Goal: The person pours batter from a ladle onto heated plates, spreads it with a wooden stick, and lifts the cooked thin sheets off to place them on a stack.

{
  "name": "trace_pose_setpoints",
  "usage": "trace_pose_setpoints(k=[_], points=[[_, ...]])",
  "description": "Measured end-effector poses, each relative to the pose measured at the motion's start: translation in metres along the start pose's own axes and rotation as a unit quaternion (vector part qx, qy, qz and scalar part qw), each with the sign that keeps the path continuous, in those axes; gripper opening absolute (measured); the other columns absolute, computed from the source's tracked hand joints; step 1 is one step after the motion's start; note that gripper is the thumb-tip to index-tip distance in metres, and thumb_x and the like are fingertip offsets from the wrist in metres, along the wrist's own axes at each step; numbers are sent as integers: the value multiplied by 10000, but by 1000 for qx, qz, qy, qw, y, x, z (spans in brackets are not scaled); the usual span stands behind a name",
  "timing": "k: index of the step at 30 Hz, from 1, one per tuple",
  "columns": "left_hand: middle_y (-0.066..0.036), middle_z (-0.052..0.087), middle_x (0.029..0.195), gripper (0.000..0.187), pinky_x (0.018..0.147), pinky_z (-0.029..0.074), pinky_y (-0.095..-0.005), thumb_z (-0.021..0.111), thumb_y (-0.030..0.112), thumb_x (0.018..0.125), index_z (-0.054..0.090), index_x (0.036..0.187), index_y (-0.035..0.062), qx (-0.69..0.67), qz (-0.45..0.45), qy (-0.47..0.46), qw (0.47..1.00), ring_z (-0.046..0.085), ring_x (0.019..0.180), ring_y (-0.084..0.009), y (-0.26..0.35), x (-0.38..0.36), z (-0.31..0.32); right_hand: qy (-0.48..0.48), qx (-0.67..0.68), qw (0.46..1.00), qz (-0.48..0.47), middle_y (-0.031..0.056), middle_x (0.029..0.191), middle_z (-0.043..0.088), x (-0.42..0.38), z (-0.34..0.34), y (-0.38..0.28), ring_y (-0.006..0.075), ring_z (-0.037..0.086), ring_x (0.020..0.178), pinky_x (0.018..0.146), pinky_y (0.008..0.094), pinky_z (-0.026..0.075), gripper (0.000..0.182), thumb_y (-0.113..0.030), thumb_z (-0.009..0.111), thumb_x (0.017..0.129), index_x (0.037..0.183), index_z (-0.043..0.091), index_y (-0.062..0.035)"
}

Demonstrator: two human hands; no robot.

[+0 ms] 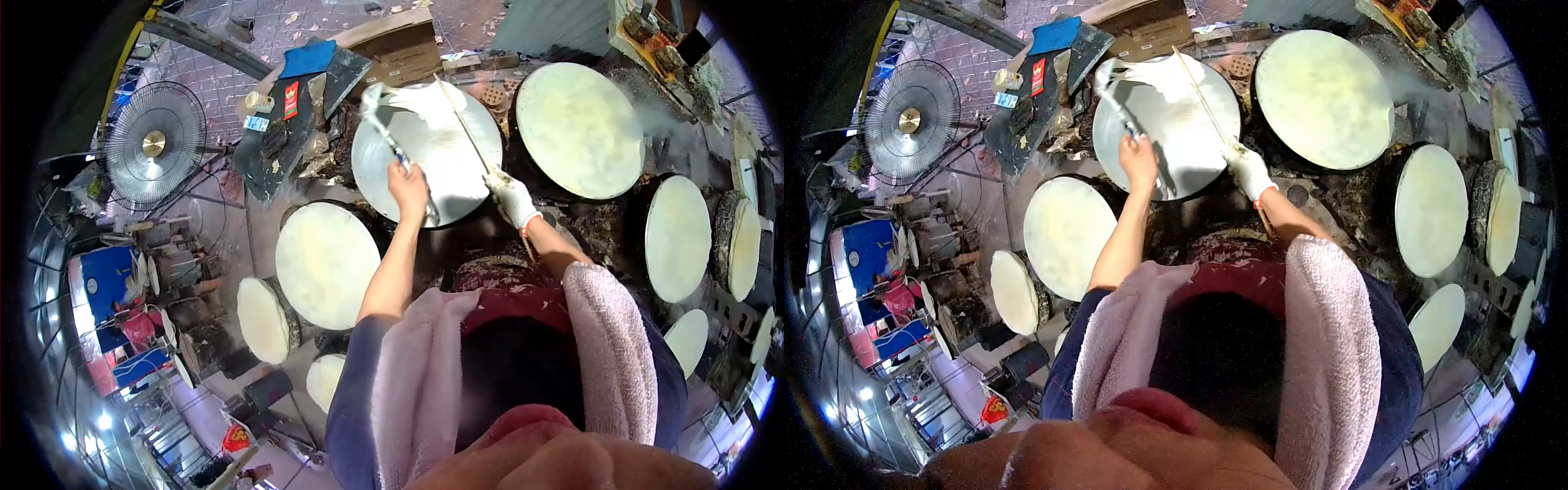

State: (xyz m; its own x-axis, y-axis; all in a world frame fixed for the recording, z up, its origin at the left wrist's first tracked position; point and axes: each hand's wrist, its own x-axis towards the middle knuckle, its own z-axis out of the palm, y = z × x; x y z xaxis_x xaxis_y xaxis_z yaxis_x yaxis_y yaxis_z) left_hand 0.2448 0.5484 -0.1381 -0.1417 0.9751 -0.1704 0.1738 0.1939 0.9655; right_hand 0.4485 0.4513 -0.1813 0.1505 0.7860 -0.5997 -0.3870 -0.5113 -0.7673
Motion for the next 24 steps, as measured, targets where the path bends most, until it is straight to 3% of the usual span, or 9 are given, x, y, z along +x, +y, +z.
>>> trace_pose_setpoints(k=[2, 6, 8, 11, 14, 18, 20, 21, 24], points=[[-37, 531, 746, 203, 412, 375, -232, 514, 73, 941, 432, 1110, -2, -8, 79, 42, 996, 459, 468, -79, -7, -1, -33, -15, 37, 999, -14, 42, 757, 643, 28, 23, 19, 148, 541, 562, 524, 267, 437, 411, -308, 660, 873, 1187, 621, -47], [-37, 505, 756, 196, 377, 362, -230, 499, 41, 944, 430, 1115, -25, -52, 57, -19, 997, 438, 446, -77, 20, -19, -104, 71, -465, 870, -150, 172, 1012, 677, -3, 21, -31, 273, 665, 865, 782, 336, 516, 509, -451, 602, 876, 1190, 607, -50], [-20, 487, 697, 142, 360, 331, -230, 479, 16, 949, 455, 1085, -16, -74, 36, -55, 995, 400, 417, -71, 20, -21, -126, 174, -340, 903, -196, 127, 931, 702, -5, 9, -23, 194, 664, 798, 762, 294, 522, 451, -352, 651, 875, 1173, 609, -16], [18, 440, 602, 99, 361, 288, -225, 492, 28, 950, 468, 1043, 5, -116, -18, -121, 986, 366, 391, -60, 5, -27, -144, 25, 82, 987, -137, 82, 926, 691, 45, 7, 48, 120, 634, 813, 739, 240, 514, 415, -261, 693, 863, 1172, 606, 2], [15, 482, 622, 183, 403, 334, -215, 579, 24, 897, 495, 1058, 9, -107, -37, -114, 987, 407, 439, -41, 15, -37, -155, -3, -109, 994, 21, 120, 1040, 662, 12, 65, 2, 95, 603, 937, 770, 189, 483, 453, -258, 708, 854, 1202, 593, 9], [1, 493, 624, 137, 426, 352, -215, 544, 32, 912, 500, 1024, -35, -64, 189, -101, 975, 454, 473, -53, 24, -46, -175, 39, -325, 943, -58, 135, 934, 641, 3, 33, -38, 154, 604, 944, 752, 203, 497, 397, -267, 675, 878, 1154, 607, 11], [-10, 492, 616, 130, 424, 353, -222, 506, 63, 939, 496, 1017, -41, -39, 165, -101, 980, 461, 472, -61, 38, -47, -175, 75, -51, 973, -211, 118, 924, 641, 40, -4, -1, 155, 606, 896, 774, 216, 505, 369, -255, 659, 891, 1141, 610, 12], [-16, 491, 612, 137, 422, 354, -225, 488, 79, 952, 494, 1014, -43, -25, 151, -102, 983, 464, 472, -66, 41, -48, -176, 4, 264, 962, -70, 98, 897, 630, 53, 7, -8, 144, 591, 840, 779, 214, 508, 351, -231, 646, 902, 1150, 604, 14], [-9, 444, 531, 152, 380, 327, -247, 425, 126, 989, 495, 996, -9, 28, 89, -97, 991, 398, 396, -83, 34, -50, -160, -82, -218, 970, 73, -17, 671, 544, 21, 42, -38, 64, 508, 540, 465, 198, 399, 349, -270, 657, 888, 1151, 618, -44]])
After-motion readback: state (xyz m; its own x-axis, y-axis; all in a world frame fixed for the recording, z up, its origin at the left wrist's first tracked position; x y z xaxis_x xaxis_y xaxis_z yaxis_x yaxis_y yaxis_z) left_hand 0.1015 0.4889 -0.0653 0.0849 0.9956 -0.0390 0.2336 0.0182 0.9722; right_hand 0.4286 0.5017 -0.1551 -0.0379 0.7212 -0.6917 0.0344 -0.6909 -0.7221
